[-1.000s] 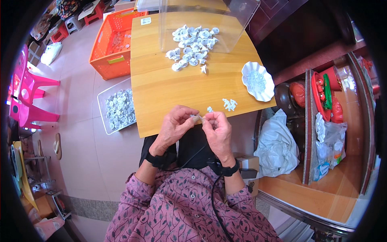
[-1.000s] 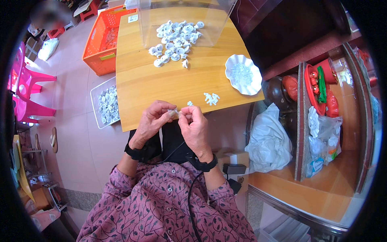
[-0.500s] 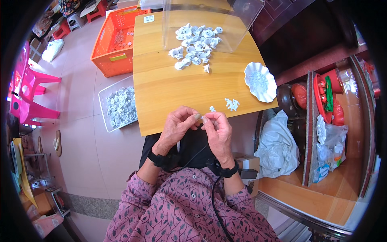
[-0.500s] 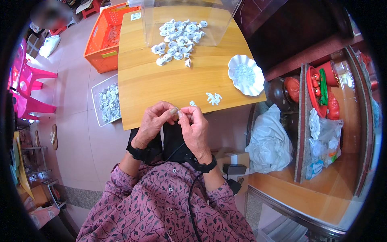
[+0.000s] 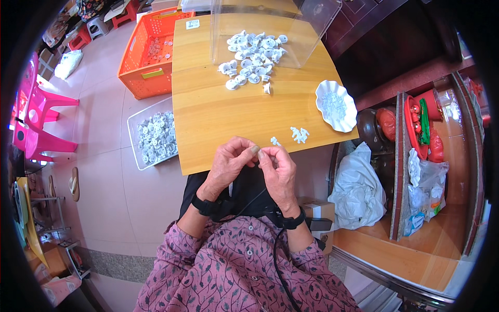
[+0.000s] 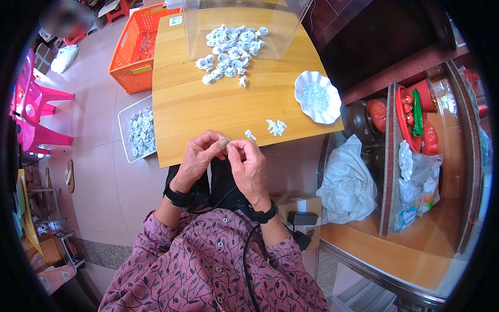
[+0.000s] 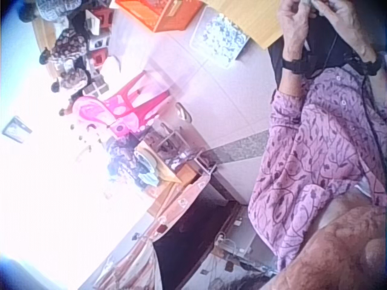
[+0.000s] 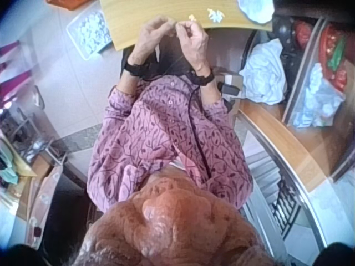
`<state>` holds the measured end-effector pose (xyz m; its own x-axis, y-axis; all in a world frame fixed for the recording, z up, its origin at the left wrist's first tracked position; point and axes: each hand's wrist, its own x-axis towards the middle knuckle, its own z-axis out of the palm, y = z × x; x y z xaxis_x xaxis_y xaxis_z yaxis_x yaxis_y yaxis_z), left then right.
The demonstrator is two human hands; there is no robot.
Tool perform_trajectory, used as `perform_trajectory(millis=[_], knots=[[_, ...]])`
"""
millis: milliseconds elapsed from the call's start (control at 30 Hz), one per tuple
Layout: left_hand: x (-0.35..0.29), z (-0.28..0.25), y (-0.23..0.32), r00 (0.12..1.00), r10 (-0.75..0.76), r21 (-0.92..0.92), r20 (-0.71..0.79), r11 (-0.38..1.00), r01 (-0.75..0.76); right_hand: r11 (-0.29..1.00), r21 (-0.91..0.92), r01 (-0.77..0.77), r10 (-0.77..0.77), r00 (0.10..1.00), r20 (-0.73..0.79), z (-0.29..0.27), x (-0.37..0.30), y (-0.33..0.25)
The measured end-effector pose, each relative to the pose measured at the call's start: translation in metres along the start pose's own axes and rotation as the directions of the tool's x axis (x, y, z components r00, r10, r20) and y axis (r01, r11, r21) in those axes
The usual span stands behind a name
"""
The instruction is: Assembling small white plastic components at a workshop table.
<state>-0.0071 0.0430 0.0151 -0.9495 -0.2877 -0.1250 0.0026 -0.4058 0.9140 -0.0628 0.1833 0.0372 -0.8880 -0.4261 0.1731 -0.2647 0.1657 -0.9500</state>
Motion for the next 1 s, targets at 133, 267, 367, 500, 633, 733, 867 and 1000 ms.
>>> perform_trajectory(millis=[133, 267, 367, 500, 633, 733, 867, 1000], knots=[[-0.002, 0.0, 0.0, 1.0, 0.013, -0.005, 0.02, 1.0, -0.013, 0.999, -0.046, -0.01, 0.011, 1.0, 0.008, -0.002, -0.001, 0.0], [-0.004, -0.001, 0.003, 0.995, -0.013, -0.147, 0.096, 0.989, 0.027, 0.993, 0.071, -0.09, 0.089, 0.996, 0.009, -0.004, -0.002, -0.007], [-0.009, -0.001, 0.009, 0.987, -0.002, -0.248, 0.162, 0.968, 0.042, 0.979, 0.166, -0.115, 0.115, 0.993, 0.006, -0.007, -0.001, -0.016], [-0.012, -0.001, 0.01, 0.981, 0.03, -0.287, 0.191, 0.957, 0.027, 0.97, 0.206, -0.126, 0.126, 0.992, 0.013, -0.009, -0.002, -0.022], [-0.012, -0.001, 0.007, 0.989, 0.044, -0.337, 0.142, 0.942, 0.007, 0.978, 0.131, -0.16, 0.153, 0.986, 0.063, -0.014, -0.004, -0.026], [-0.011, -0.004, 0.005, 0.991, 0.048, -0.339, 0.125, 0.941, -0.003, 0.997, 0.037, -0.067, 0.067, 0.998, 0.012, -0.01, -0.007, -0.022], [-0.012, -0.006, 0.004, 0.984, 0.096, -0.334, 0.149, 0.942, -0.041, 0.999, -0.023, -0.043, 0.043, 0.999, 0.005, -0.008, -0.006, -0.025], [-0.013, -0.007, 0.0, 0.984, 0.106, -0.331, 0.142, 0.942, -0.053, 0.997, -0.077, 0.001, -0.001, 1.0, 0.001, -0.007, -0.005, -0.028]])
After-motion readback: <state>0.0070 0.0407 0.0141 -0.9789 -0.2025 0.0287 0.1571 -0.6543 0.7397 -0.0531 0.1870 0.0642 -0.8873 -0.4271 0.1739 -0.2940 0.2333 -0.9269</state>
